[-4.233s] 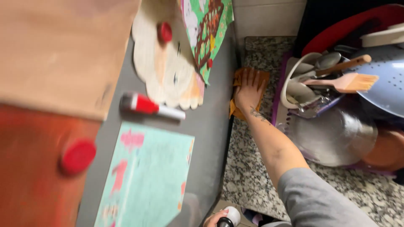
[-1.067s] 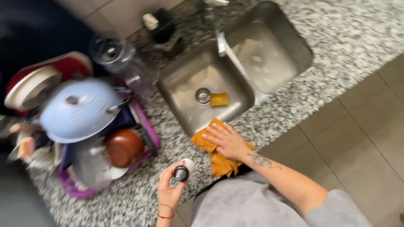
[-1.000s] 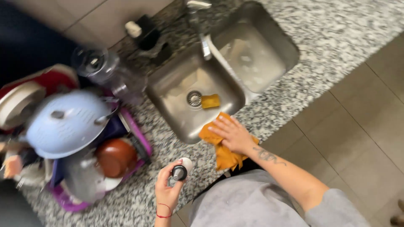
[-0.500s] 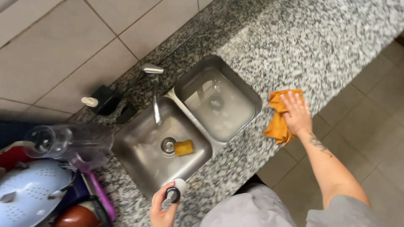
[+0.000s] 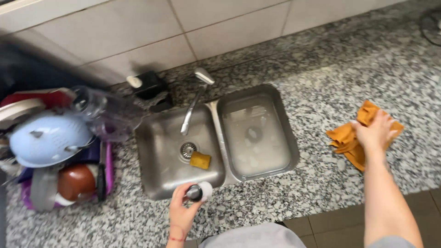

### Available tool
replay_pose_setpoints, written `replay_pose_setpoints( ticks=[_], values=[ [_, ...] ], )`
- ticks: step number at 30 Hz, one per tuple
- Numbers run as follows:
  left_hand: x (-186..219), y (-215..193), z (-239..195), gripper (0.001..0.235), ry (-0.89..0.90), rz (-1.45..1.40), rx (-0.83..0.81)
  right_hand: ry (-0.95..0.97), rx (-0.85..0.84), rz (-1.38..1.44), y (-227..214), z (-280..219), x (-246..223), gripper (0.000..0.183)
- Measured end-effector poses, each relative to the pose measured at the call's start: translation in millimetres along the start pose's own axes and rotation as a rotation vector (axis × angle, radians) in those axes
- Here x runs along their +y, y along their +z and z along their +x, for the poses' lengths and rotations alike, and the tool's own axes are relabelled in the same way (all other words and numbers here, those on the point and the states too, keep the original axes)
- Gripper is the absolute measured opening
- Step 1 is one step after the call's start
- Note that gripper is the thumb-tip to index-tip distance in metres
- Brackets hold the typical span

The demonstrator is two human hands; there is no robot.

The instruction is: The person wipes down the kitchen granite countertop with an orange cloth, rinses the cloth in the sink, and continues cleaning.

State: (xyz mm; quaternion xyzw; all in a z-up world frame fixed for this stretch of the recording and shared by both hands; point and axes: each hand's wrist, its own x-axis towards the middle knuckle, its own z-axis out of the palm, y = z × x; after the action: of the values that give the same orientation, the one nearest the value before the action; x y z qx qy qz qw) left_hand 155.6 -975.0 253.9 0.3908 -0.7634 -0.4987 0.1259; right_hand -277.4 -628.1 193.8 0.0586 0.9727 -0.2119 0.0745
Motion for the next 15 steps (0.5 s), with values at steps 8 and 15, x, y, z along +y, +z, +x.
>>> replay_pose_setpoints(
  ticks=[8, 15],
  values=[
    [82.2, 11.0, 22.5, 0.048, 0.292, -0.027, -0.169, -0.825, -0.812, 0.357, 6.5, -239.7, -181.1, 0.102],
    [95.6, 10.6, 31.3, 0.037, 0.427, -0.249, -0.078, -0.857, -0.44, 0.275, 55.9, -294.0, -197.8, 0.052]
  ],
)
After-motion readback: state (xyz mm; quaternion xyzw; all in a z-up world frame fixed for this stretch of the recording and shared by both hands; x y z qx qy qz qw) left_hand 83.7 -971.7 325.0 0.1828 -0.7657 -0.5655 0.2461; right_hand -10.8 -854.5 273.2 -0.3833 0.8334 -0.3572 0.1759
